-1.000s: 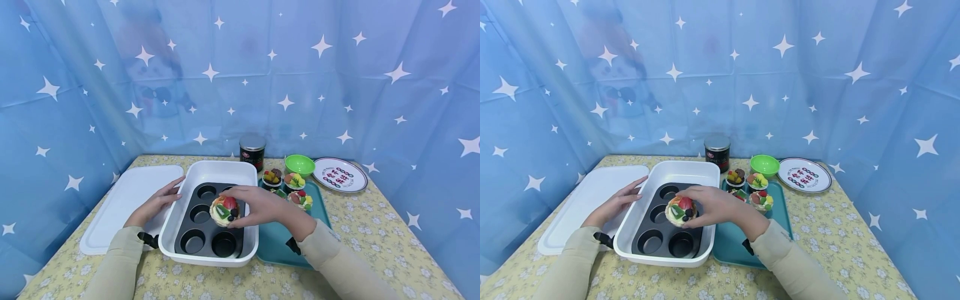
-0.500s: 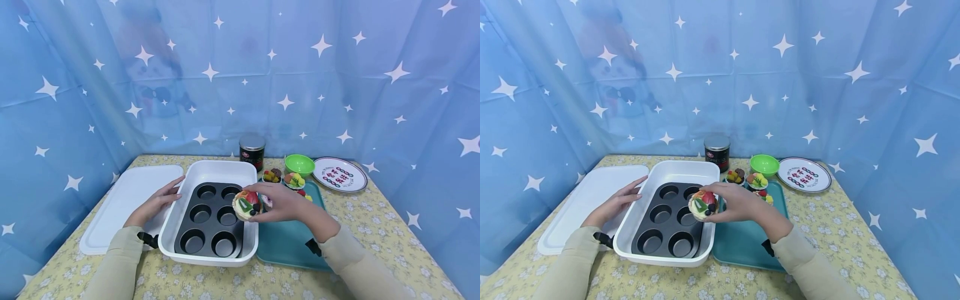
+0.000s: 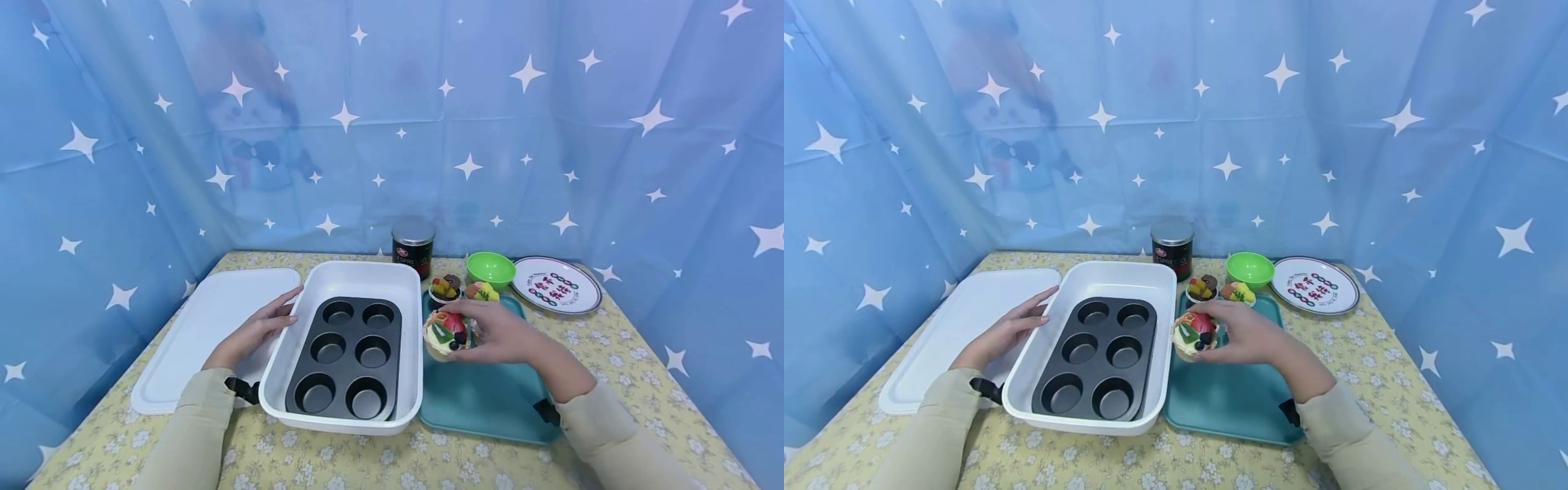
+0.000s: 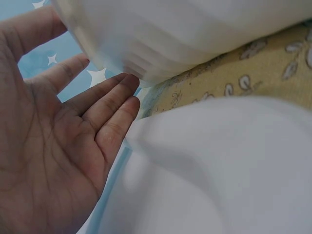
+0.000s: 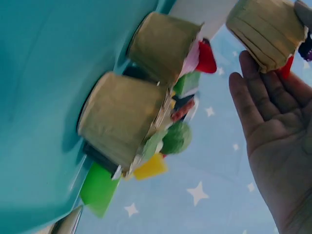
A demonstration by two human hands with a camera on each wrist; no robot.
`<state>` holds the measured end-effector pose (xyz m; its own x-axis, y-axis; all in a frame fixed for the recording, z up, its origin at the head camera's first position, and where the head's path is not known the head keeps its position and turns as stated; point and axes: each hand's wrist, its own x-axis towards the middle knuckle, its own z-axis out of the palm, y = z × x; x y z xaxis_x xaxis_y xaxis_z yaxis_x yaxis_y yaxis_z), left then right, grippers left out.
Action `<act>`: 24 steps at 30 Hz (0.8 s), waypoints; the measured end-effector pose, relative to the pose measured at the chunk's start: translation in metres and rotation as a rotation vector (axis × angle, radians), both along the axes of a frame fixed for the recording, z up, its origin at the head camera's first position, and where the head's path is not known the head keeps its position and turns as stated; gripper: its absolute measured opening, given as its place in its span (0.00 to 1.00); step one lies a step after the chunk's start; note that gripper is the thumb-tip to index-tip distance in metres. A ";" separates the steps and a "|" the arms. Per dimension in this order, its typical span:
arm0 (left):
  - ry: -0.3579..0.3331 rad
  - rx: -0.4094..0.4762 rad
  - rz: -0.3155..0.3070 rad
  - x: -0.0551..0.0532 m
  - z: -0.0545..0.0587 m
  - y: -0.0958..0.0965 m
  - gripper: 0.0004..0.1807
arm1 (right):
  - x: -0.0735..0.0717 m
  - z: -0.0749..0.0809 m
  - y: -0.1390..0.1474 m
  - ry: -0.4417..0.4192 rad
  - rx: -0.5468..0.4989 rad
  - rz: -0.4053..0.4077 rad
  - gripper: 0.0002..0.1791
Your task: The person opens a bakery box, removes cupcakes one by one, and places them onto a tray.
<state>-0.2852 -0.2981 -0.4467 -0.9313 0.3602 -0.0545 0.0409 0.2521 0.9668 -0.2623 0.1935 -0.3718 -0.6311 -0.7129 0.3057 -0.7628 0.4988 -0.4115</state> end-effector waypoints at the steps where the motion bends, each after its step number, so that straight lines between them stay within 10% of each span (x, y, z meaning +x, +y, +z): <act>1: -0.001 -0.001 -0.001 0.000 0.000 0.000 0.37 | -0.001 0.000 0.002 -0.005 0.001 0.003 0.39; 11: -0.005 0.009 -0.001 -0.003 -0.001 -0.002 0.37 | -0.001 0.000 0.005 -0.256 0.144 0.005 0.46; 24: -0.003 0.007 -0.006 -0.003 -0.002 -0.002 0.38 | -0.001 -0.011 -0.005 -0.342 0.247 0.042 0.47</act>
<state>-0.2877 -0.3002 -0.4491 -0.9288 0.3665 -0.0545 0.0399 0.2453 0.9686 -0.2636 0.1885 -0.3833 -0.6351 -0.7660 -0.0998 -0.6249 0.5854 -0.5165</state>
